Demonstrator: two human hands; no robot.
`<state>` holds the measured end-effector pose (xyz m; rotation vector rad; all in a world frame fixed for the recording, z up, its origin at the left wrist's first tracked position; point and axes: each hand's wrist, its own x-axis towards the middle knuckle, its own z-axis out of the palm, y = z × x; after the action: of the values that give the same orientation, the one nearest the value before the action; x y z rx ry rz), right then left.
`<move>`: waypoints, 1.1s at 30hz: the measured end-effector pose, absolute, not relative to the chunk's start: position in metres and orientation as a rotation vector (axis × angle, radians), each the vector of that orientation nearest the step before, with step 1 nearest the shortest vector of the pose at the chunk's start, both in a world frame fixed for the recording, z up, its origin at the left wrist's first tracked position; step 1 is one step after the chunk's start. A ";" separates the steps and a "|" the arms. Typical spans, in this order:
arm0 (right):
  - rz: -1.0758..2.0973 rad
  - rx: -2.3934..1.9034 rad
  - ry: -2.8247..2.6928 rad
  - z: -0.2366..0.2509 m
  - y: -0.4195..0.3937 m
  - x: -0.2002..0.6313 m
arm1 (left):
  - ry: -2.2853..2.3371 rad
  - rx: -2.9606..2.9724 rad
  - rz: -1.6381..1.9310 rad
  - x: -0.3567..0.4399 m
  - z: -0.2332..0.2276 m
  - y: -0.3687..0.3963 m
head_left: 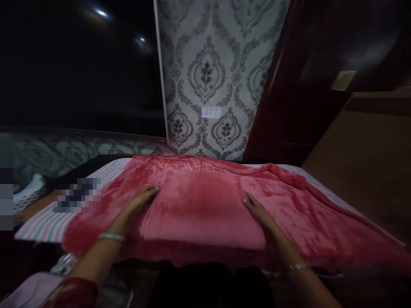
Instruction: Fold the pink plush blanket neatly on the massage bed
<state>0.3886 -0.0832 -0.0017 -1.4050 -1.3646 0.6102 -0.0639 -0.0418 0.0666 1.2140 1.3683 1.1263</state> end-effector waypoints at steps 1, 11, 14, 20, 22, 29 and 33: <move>0.622 -1.423 -1.351 -0.009 -0.093 0.392 | 1.345 1.210 1.168 -0.066 0.060 -0.052; 0.551 -1.435 -1.229 -0.032 -0.156 0.400 | 1.615 1.416 1.562 -0.066 0.026 -0.133; 0.533 -1.472 -1.204 -0.028 -0.162 0.395 | 1.683 1.536 1.515 -0.064 0.029 -0.148; 0.401 -1.601 -1.161 -0.029 -0.186 0.391 | 1.814 1.674 1.329 -0.063 0.029 -0.159; 0.364 -1.605 -1.181 -0.028 -0.193 0.392 | 1.831 1.691 1.325 -0.061 0.028 -0.161; 0.384 -1.660 -1.203 -0.023 -0.208 0.392 | 1.816 1.747 1.342 -0.055 0.025 -0.167; 0.530 -1.764 -1.060 -0.027 -0.206 0.389 | 1.790 1.715 1.299 -0.058 0.019 -0.166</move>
<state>0.3888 -0.2058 -0.0271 -1.7637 -1.0596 0.5296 -0.0577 -0.1660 0.0189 1.7147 1.7898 1.2986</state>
